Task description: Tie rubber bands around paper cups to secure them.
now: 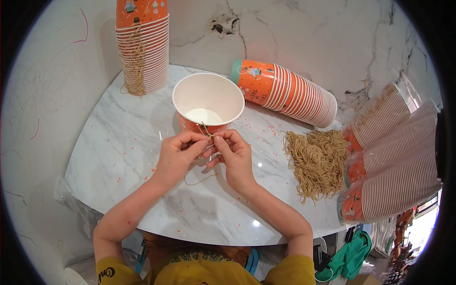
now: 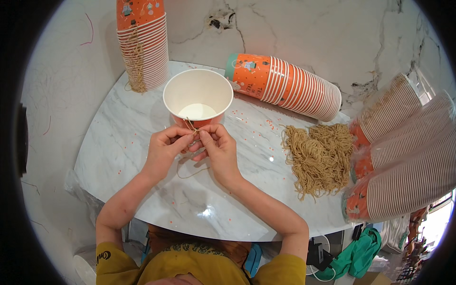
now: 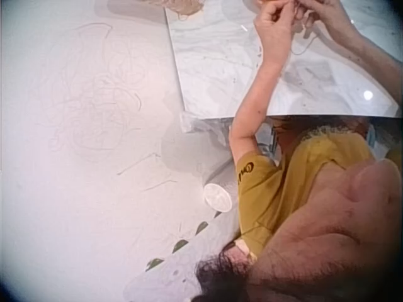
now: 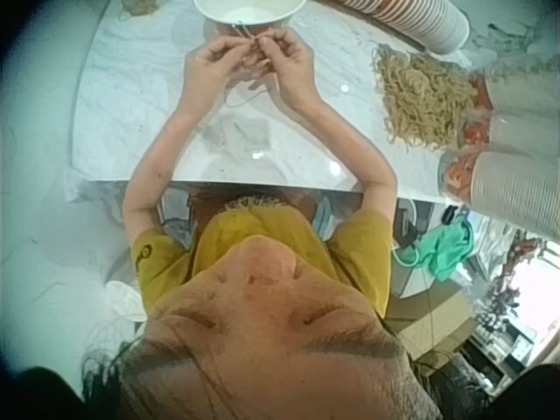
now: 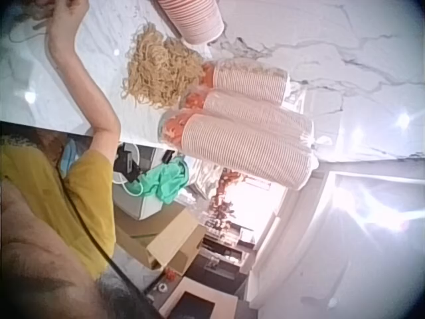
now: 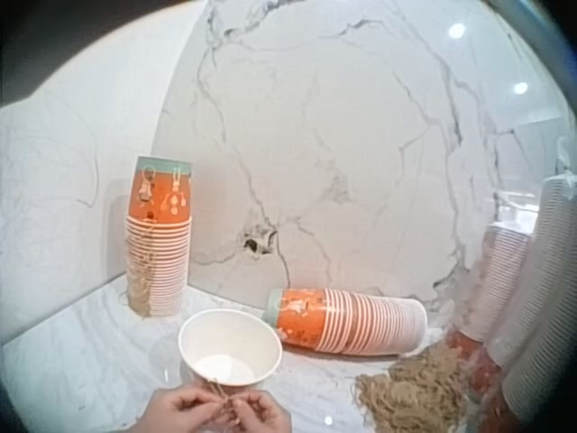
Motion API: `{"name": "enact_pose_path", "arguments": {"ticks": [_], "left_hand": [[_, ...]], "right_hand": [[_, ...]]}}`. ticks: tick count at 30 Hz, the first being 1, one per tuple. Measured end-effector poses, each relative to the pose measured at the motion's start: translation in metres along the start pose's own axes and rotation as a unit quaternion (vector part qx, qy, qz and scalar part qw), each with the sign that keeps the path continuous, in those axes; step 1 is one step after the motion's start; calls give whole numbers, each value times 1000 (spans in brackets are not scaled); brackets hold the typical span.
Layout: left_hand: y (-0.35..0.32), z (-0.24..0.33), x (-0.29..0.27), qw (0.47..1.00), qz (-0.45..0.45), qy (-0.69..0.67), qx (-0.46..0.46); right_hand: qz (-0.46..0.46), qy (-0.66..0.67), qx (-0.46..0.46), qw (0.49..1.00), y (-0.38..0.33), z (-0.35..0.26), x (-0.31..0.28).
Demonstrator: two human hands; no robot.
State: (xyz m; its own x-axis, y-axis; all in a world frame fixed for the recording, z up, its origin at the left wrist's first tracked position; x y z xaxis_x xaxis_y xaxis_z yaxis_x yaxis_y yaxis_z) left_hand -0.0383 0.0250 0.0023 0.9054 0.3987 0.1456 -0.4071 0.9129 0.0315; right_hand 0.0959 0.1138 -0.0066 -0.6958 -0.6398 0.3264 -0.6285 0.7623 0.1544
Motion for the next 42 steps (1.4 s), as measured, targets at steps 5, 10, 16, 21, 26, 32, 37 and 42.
{"name": "enact_pose_path", "arguments": {"ticks": [5,10,16,21,26,32,37,42], "left_hand": [[3,-1,-1,1000,-8,-21,5],[3,10,-3,997,24,8,74],[6,9,-9,998,28,13,55],[4,8,-7,1000,1,23,18],[5,9,-8,999,10,6,45],[9,7,-11,998,-3,-63,24],[7,7,-10,998,0,-45,50],[5,9,-9,997,29,-1,76]], "right_hand": [[3,0,-7,1000,0,4,0],[-10,-25,-4,1000,-2,3,5],[-57,4,47,997,-5,1,9],[-55,1,48,997,-7,3,10],[-57,-33,53,996,-10,2,13],[-57,-40,59,996,-13,-1,15],[-53,-47,67,995,-14,0,15],[-55,-47,81,994,-15,1,17]]}}
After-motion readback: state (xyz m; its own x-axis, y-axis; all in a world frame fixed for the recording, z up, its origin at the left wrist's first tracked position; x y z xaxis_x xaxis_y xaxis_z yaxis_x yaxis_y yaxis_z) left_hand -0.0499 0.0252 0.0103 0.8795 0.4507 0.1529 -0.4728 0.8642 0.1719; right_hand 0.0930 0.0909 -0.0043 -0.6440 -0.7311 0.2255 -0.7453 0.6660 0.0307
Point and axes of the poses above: each hand's wrist, its own y-axis towards the middle knuckle, its own x-axis out of the palm, z = x × y, the point moved 3 cm from there along y, towards the middle knuckle, and after that the axes turned 4 degrees about -x, right-handed, at the moved point
